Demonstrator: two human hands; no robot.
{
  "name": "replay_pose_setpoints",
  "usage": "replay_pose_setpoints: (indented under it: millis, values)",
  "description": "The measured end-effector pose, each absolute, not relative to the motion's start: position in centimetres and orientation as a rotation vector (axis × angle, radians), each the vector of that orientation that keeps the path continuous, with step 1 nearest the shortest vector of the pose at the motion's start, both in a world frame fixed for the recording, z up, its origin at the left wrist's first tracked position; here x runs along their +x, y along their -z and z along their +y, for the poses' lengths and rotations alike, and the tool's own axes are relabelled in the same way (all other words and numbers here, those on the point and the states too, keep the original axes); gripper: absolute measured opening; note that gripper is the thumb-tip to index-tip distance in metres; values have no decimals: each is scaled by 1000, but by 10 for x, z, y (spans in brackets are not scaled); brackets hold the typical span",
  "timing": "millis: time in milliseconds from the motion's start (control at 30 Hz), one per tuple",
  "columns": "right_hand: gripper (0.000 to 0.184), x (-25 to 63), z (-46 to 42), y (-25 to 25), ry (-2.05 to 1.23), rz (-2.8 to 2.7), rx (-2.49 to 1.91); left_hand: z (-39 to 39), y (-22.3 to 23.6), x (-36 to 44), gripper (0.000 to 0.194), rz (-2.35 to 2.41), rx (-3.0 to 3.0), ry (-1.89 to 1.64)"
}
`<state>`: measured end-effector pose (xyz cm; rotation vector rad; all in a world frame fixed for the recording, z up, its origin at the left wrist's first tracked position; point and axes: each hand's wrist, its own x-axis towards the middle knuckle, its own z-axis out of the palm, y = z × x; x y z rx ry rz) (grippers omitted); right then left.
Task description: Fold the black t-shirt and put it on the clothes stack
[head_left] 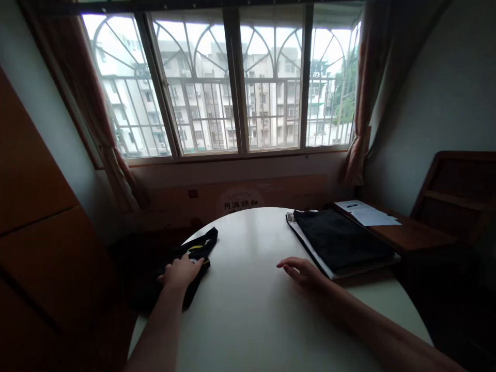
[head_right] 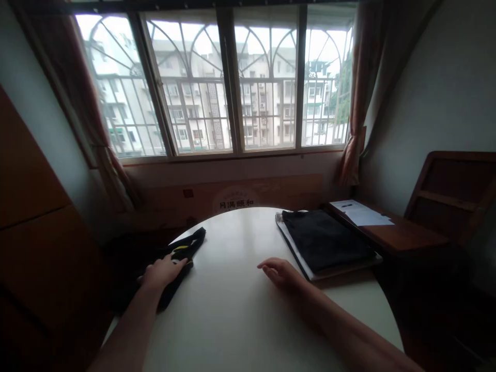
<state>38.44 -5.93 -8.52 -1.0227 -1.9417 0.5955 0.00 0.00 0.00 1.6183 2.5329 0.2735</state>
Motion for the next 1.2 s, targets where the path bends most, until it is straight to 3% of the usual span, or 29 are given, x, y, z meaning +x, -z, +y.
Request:
replay_pose_setpoints:
  millis: [300,500,667,900,1067,1200]
  values:
    - [37,381,-69,78,-621,-1904,-1070,-48,-3,87,60,1932,2166,0]
    - [60,387,-67,86,-677,-2023,-1041,-80,-24,119,42,1025,2153,98]
    - [59,388,-66,87,-510,-2058,-1096,-47,-11,97,38,1267,2386,-220]
    - [55,382,-67,79,-330,-2146,-1397,-33,5,83,35,1342,2499,-20]
    - [34,380,-70,74,-377,-2188,-1522,-36,1,88,16,1394,2512,-94]
    - [16,380,-69,74,-236,-2116,-1537,-37,-2,92,14,1439,2495,-360]
